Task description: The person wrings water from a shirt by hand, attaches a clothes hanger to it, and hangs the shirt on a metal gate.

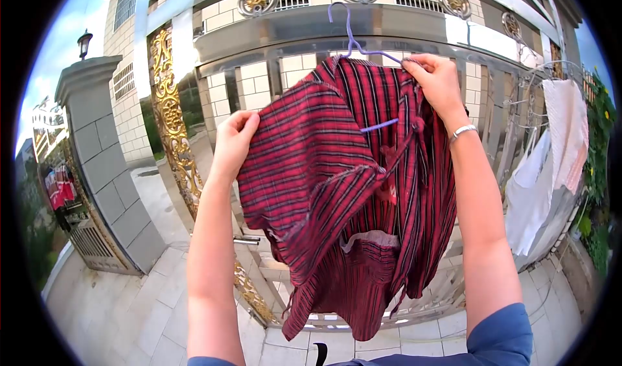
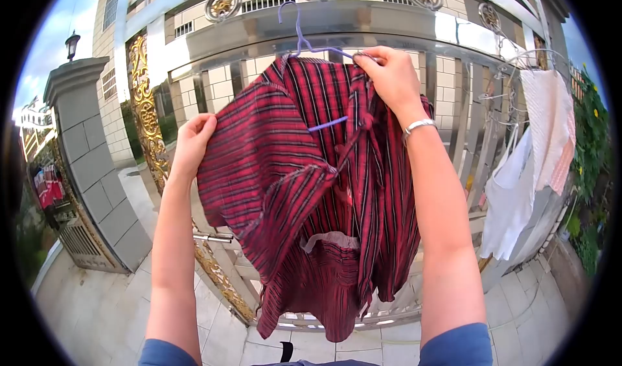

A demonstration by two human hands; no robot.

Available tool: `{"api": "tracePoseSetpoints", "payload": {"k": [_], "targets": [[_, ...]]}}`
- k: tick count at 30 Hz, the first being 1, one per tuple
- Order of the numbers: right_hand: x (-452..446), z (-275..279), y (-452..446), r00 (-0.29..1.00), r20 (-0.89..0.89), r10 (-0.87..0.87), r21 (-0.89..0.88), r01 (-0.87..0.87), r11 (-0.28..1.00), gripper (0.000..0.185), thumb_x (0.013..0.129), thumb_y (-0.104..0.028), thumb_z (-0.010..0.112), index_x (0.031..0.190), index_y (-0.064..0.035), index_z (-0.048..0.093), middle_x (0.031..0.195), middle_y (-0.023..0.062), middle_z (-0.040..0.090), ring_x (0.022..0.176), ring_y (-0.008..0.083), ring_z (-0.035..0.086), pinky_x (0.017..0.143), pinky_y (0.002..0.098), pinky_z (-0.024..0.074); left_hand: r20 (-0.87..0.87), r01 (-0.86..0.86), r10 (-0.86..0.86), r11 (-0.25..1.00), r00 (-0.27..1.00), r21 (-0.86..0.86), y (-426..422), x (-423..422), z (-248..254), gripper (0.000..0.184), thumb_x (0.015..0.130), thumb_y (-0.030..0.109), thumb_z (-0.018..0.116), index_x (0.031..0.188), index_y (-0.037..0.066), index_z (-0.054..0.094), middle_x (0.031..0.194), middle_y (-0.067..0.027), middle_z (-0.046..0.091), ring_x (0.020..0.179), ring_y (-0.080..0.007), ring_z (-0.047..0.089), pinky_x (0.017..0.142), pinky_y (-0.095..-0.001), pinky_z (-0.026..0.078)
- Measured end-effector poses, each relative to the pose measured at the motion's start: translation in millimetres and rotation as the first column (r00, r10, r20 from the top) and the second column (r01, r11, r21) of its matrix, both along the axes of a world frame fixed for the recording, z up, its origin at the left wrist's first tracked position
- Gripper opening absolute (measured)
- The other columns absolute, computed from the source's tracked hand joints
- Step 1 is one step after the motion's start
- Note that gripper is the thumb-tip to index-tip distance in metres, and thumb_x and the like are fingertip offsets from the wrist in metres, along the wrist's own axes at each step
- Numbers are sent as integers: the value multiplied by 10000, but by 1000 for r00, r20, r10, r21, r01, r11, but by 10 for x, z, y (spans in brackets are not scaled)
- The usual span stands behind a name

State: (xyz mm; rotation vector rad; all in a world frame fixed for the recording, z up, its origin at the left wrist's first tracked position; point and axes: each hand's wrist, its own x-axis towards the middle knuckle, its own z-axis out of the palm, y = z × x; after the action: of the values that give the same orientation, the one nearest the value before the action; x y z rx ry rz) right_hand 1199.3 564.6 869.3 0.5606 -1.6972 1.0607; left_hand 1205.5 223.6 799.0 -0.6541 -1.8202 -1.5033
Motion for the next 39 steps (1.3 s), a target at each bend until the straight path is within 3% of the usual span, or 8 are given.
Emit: {"api": "tracePoseSetpoints", "payload": {"k": [6,13,21,22,26,31,35,39], "targets": [[-143,528,-404,930,29,-367,156,358,920,256,698,-366,598,860,-177,653,824,76,632,840,267,580,715,351,440,-198,-226,254,962,947,154,-320,-219,361,137,749,89,621,856,6,600,730,-5,568,665,-62,503,622,-191,412],[-342,969,-692,880,5,-475,210,463,861,250,698,-358,598,880,-193,648,892,70,625,870,265,576,745,367,440,-166,-147,193,955,967,257,-682,-324,902,204,726,8,589,929,0,568,843,-63,561,733,-114,536,665,-212,448],[-568,1373,-908,856,-3,-517,317,491,811,256,704,-327,592,900,-172,644,930,79,615,885,252,577,759,356,445,-8,-216,229,927,973,307,-878,-421,1245,168,723,-23,581,889,-3,579,809,-74,582,715,-132,547,658,-230,460],[-647,1419,-932,851,-75,-520,303,516,801,294,706,-320,596,891,-96,642,722,76,624,691,224,593,674,328,447,19,-232,238,923,971,307,-907,-451,1269,156,722,-34,573,874,-4,583,800,-76,584,705,-137,548,655,-236,461],[-788,1694,-923,890,-121,-439,418,447,791,295,691,-278,627,820,-12,642,683,116,615,625,208,583,629,303,452,102,-282,264,915,959,289,-881,-454,1410,154,722,-48,555,865,-3,590,794,-84,589,703,-148,553,660,-254,465],[-481,1609,-1082,816,-189,-546,442,568,695,328,728,-331,569,795,-14,623,776,205,602,757,301,598,697,379,469,122,-281,255,905,959,319,-974,-454,1406,156,718,-47,557,864,-6,590,801,-97,593,712,-155,561,665,-259,469],[-580,1504,-1101,953,-90,-289,530,292,797,298,687,-263,621,769,24,629,636,116,595,575,188,546,587,303,440,110,-208,182,925,977,319,-1216,-340,1158,144,724,-25,573,865,2,585,789,-72,588,700,-126,552,647,-237,461],[-389,1019,-1185,932,30,-362,466,307,830,280,715,-327,570,919,-142,623,898,78,619,873,249,576,779,352,435,12,-222,225,949,974,224,-1327,-269,805,91,748,18,581,839,23,584,764,-34,580,667,-93,526,629,-194,428]]}}
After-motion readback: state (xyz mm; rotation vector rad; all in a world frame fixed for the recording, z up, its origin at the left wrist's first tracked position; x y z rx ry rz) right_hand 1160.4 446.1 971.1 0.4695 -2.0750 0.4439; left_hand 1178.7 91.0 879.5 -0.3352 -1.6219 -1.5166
